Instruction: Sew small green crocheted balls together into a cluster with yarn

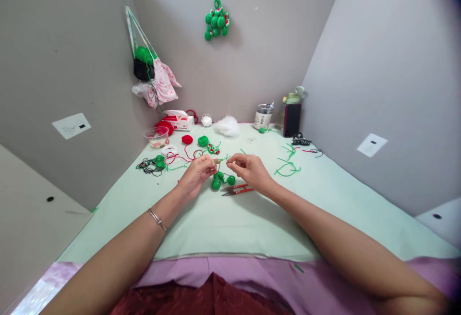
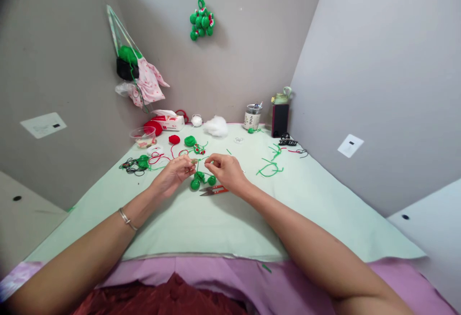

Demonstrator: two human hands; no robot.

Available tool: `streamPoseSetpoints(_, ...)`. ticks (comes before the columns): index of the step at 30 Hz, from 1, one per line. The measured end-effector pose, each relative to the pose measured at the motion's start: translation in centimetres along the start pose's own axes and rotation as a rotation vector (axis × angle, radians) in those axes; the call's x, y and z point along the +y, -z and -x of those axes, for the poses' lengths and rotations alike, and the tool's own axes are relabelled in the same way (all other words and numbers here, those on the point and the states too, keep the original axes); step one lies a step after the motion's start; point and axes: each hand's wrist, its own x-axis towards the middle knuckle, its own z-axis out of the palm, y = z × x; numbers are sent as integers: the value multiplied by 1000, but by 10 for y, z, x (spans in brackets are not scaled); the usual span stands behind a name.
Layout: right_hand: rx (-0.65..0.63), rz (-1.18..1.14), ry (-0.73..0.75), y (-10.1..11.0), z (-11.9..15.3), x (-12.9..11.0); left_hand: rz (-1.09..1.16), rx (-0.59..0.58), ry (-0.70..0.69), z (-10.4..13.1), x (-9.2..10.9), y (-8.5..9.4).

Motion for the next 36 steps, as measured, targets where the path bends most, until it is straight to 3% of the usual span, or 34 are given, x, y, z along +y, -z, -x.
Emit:
streamPoseSetpoints(6, -46, -177, -76, 3, -2, -4, 109, 0, -3, 0, 1, 0)
streamPoseSetpoints(10, -48, -290, -118, 5, -4, -8, 160, -72, 35, 1, 5, -2)
streamPoseSetpoints(14, 15, -409, -147, 10, -6, -9, -25, -143, 16, 1, 4, -2)
streamPoseSetpoints(19, 32, -480, -143, 16, -6, -12, -371, -90, -66, 1, -5, -2)
streamPoseSetpoints(22, 23, -505, -114, 18, -6, -13, -541, -164, -40, 3, -8, -5)
streamPoseSetpoints(26, 48, -611, -71, 22, -5, -16, -588, -206, -35, 6, -9, -9)
streamPoseSetpoints(32, 20, -825, -124, 28, -6, -20, -592, -237, -11, 3, -13, -7)
streamPoseSetpoints(36, -40, -885, -131, 31, -6, -23, -690, -144, -119, -2, -15, 1)
